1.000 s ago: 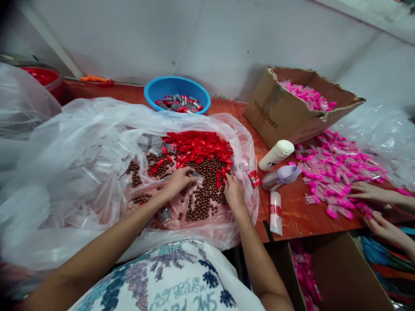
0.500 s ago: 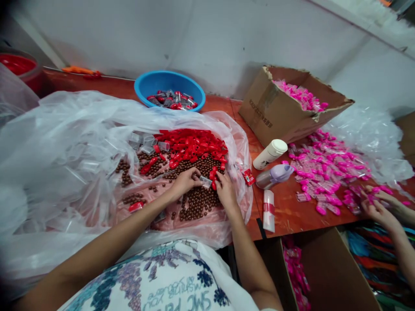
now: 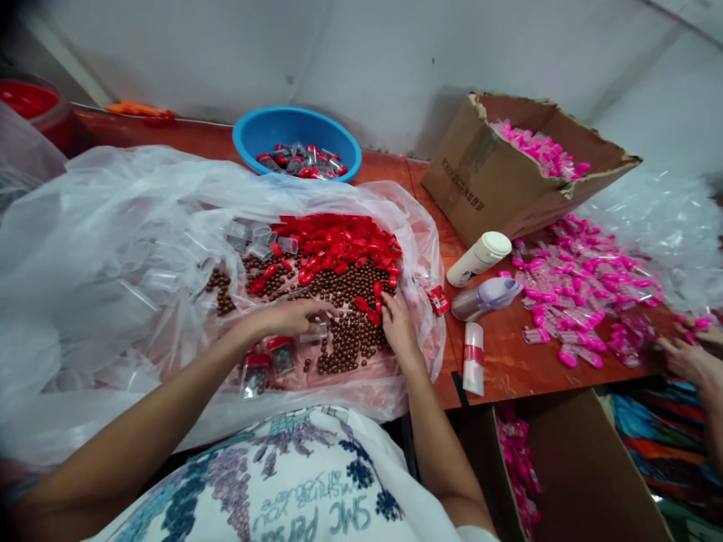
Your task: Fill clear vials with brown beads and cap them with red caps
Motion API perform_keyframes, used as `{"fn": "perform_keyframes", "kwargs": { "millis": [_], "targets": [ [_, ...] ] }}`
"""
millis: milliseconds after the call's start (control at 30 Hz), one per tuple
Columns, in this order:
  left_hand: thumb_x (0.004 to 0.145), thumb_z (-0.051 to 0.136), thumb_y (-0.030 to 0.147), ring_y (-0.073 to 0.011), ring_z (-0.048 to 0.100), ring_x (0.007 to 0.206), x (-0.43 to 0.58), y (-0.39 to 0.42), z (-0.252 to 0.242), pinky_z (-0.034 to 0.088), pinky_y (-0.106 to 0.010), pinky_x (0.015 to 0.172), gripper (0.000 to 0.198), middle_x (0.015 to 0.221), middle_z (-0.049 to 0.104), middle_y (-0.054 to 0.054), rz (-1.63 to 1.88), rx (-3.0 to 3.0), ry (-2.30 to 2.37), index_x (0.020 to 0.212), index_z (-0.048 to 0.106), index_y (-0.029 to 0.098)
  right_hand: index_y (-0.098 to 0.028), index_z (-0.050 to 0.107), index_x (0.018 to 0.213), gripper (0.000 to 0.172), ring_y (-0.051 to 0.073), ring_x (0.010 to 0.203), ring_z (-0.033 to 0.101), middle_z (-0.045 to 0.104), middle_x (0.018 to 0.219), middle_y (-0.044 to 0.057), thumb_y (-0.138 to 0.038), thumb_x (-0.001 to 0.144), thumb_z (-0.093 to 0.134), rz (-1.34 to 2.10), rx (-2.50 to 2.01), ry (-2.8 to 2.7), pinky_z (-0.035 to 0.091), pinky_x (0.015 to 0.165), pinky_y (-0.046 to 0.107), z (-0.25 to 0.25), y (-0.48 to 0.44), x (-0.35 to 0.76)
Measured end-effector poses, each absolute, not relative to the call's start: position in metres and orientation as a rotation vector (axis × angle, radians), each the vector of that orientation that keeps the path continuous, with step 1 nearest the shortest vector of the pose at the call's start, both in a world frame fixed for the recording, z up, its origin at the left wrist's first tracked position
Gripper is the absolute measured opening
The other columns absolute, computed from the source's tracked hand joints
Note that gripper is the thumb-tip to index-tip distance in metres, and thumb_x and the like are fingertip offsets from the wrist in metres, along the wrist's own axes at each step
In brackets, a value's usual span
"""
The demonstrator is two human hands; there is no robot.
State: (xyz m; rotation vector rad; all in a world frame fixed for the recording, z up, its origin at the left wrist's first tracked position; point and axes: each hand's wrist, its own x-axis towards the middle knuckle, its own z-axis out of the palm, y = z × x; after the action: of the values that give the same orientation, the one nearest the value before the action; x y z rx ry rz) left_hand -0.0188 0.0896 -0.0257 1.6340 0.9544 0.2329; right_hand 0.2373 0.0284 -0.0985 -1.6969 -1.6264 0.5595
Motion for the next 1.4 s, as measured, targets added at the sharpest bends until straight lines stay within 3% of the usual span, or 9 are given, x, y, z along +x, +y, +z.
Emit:
{"fn": "perform_keyframes", "kwargs": {
  "millis": [133, 333, 467, 767, 1133, 1400],
  "targets": [
    [0.043, 0.065, 0.007, -0.0139, 0.053, 0.054, -0.014, 0.071, -0.031, 0.036, -0.02, 0.049, 0.051, 0.061, 0.06, 0.007, 0.084, 1.578, 0.943, 0.092, 0.064, 0.024, -0.021, 0.057, 0.124, 0.042, 0.021, 0.118, 0.052, 0.059, 0.125, 0.01, -0.017, 0.084, 0.044, 0.54, -1.694, -1.651, 0.039, 0.103, 0.042, -0.096, 0.028, 0.236],
    [0.049, 0.063, 0.006, -0.0132, 0.048, 0.058, 0.007, 0.056, -0.06, 0.033, -0.022, 0.051, 0.031, 0.062, 0.051, 0.006, 0.207, 1.628, 1.147, 0.071, 0.049, 0.021, -0.018, 0.057, 0.123, 0.039, 0.02, 0.116, 0.054, 0.059, 0.125, 0.01, -0.019, 0.087, 0.043, 0.534, -1.688, -1.67, 0.04, 0.102, 0.039, -0.094, 0.028, 0.235],
    [0.057, 0.063, 0.008, -0.0128, 0.045, 0.061, 0.021, 0.061, -0.065, 0.032, -0.023, 0.055, 0.026, 0.066, 0.048, 0.005, 0.363, 1.672, 1.286, 0.071, 0.044, 0.02, -0.02, 0.057, 0.124, 0.041, 0.019, 0.114, 0.055, 0.06, 0.124, 0.009, -0.016, 0.085, 0.043, 0.52, -1.684, -1.676, 0.041, 0.101, 0.039, -0.097, 0.028, 0.236],
    [0.068, 0.064, 0.016, -0.0137, 0.048, 0.066, 0.047, 0.076, -0.071, 0.033, -0.025, 0.061, 0.02, 0.067, 0.05, 0.004, 0.712, 1.705, 1.454, 0.07, 0.045, 0.02, -0.022, 0.058, 0.123, 0.043, 0.021, 0.12, 0.051, 0.058, 0.126, 0.009, -0.015, 0.083, 0.044, 0.474, -1.714, -1.671, 0.039, 0.104, 0.044, -0.107, 0.029, 0.237],
    [0.074, 0.059, 0.021, -0.013, 0.049, 0.073, 0.064, 0.081, -0.089, 0.04, -0.025, 0.07, 0.013, 0.076, 0.052, 0.002, 1.062, 1.519, 1.336, 0.074, 0.047, 0.019, -0.023, 0.053, 0.129, 0.043, 0.02, 0.117, 0.054, 0.058, 0.128, 0.007, -0.022, 0.087, 0.043, 0.609, -1.692, -1.58, 0.042, 0.101, 0.041, -0.101, 0.027, 0.23],
    [0.07, 0.065, 0.022, -0.0138, 0.06, 0.081, 0.045, 0.079, -0.081, 0.049, -0.028, 0.074, 0.029, 0.091, 0.062, -0.003, 1.052, 1.015, 1.052, 0.096, 0.054, 0.017, -0.021, 0.059, 0.118, 0.034, 0.021, 0.108, 0.057, 0.062, 0.116, 0.008, -0.027, 0.088, 0.044, 0.566, -1.673, -1.583, 0.044, 0.097, 0.041, -0.095, 0.025, 0.228]
  ]
}}
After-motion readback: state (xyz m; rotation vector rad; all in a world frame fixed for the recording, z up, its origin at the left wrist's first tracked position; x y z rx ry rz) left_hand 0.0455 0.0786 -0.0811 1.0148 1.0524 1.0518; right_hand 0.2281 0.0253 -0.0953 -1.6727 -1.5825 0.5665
